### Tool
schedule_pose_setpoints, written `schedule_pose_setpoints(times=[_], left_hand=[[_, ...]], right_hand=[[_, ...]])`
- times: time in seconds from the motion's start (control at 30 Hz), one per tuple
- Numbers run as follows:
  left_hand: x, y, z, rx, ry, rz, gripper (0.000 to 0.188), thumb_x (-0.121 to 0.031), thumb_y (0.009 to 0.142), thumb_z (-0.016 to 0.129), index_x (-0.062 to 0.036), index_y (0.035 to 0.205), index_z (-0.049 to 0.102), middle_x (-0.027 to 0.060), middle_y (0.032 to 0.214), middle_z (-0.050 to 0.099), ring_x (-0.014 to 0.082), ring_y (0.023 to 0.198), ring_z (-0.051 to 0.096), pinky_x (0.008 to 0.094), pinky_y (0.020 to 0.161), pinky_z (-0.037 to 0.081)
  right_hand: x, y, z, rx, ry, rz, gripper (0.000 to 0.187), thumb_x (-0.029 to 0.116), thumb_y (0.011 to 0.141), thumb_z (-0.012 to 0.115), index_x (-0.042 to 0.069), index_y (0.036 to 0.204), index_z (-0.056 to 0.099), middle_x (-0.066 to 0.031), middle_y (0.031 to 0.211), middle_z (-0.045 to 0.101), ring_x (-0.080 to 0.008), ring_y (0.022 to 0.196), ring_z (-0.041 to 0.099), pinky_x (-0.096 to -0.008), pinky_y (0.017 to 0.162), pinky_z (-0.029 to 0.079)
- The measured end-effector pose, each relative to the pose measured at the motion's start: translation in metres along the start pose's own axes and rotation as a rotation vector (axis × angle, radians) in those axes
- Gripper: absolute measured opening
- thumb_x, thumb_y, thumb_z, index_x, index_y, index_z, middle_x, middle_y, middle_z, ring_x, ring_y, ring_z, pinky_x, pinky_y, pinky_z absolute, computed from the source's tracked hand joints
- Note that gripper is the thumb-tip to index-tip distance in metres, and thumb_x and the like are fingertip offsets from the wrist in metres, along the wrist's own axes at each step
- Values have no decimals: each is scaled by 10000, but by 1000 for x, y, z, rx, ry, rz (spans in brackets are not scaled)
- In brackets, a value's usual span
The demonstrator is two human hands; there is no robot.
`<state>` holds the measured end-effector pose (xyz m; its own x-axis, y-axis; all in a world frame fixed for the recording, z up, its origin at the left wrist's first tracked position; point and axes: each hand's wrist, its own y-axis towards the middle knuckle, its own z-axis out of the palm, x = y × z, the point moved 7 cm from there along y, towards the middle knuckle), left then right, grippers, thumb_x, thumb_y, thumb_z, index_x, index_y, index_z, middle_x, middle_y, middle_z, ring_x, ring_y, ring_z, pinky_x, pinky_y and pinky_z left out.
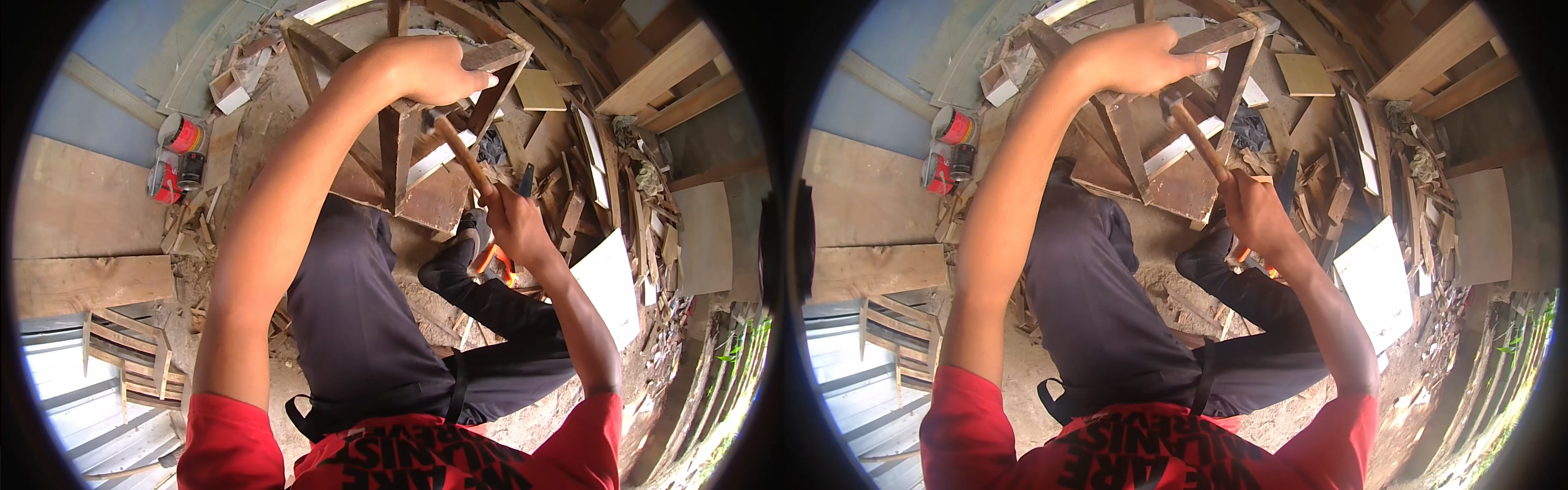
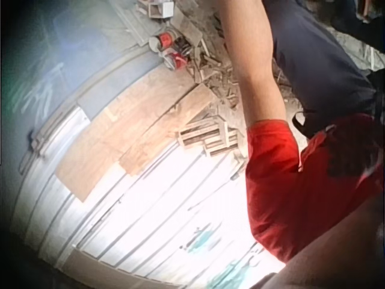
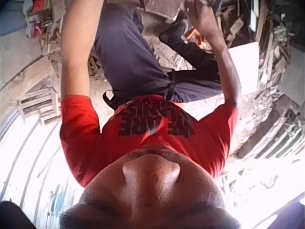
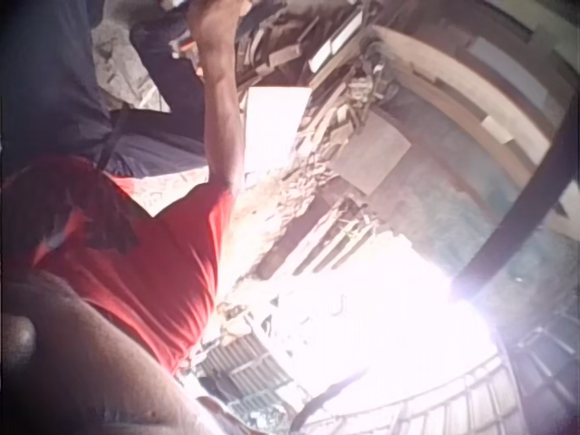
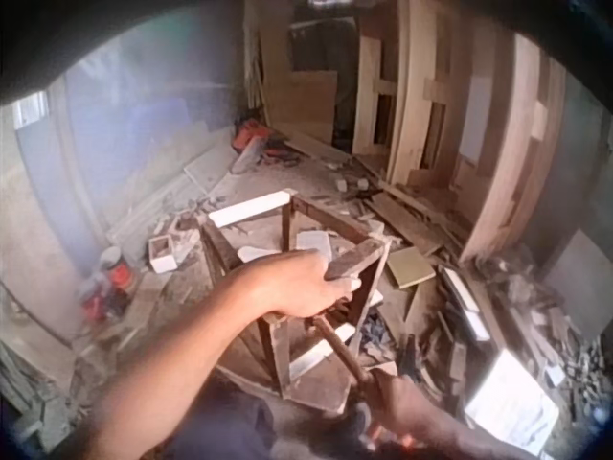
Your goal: The person uses a hammer to strike and pry apart a wooden frame, removing nails and separating pieces. The person repeatedly hits joints and pulls apart sections to disassemble the structure.
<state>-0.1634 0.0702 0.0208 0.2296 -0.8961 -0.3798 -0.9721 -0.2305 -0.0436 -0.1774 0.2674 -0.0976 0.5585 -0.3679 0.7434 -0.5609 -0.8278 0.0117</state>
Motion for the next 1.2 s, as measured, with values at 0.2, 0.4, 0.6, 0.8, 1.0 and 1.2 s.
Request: schedule_pose_setpoints(times=[0.2, 0.4, 0.6, 0.8, 1.0, 1.2], left_hand=[[-3, 3, -4, -37, -2, 43, 712, -592, 898, 555, 113, 885, 656, 191, 670, 641, 273, 624, 642, 397, 584, 485], [-1, 5, 1, -58, 20, 55, 750, -612, 898, 549, 131, 919, 652, 225, 730, 658, 284, 687, 661, 398, 628, 500], [-3, 4, -1, -97, 23, 87, 751, -625, 902, 536, 114, 831, 644, 165, 622, 610, 247, 571, 605, 392, 545, 462], [-5, 7, -2, -42, 41, 51, 726, -610, 905, 541, 105, 830, 646, 159, 616, 606, 241, 555, 597, 392, 532, 455], [-10, 1, -5, -88, -4, 91, 732, -619, 899, 544, 99, 807, 647, 131, 570, 588, 203, 512, 571, 382, 491, 436], [-6, 1, 5, -113, -11, 128, 724, -615, 903, 544, 92, 787, 643, 125, 556, 572, 215, 500, 563, 386, 490, 432]], right_hand=[[-14, -5, 5, -89, -18, -10, 371, 276, 1037, 442, -35, 883, 575, -182, 608, 561, -363, 592, 595, -435, 564, 449], [-22, -10, 4, -127, -14, 54, 406, 299, 1050, 412, -20, 873, 592, -152, 582, 559, -305, 548, 602, -411, 559, 455], [-25, -4, 10, -82, -23, -4, 351, 252, 1043, 417, -27, 882, 555, -206, 623, 559, -404, 596, 583, -468, 552, 437], [-25, -7, 16, -98, -156, -226, 461, 327, 1063, 358, -24, 872, 588, -149, 601, 553, -280, 534, 565, -404, 547, 445], [-19, -3, 11, -138, -20, -31, 331, 209, 1020, 467, -40, 818, 543, -228, 637, 554, -419, 601, 557, -477, 556, 428], [-38, -5, 9, -55, -113, 94, 481, 357, 1062, 350, -10, 842, 570, -127, 585, 540, -271, 531, 566, -389, 539, 438]])
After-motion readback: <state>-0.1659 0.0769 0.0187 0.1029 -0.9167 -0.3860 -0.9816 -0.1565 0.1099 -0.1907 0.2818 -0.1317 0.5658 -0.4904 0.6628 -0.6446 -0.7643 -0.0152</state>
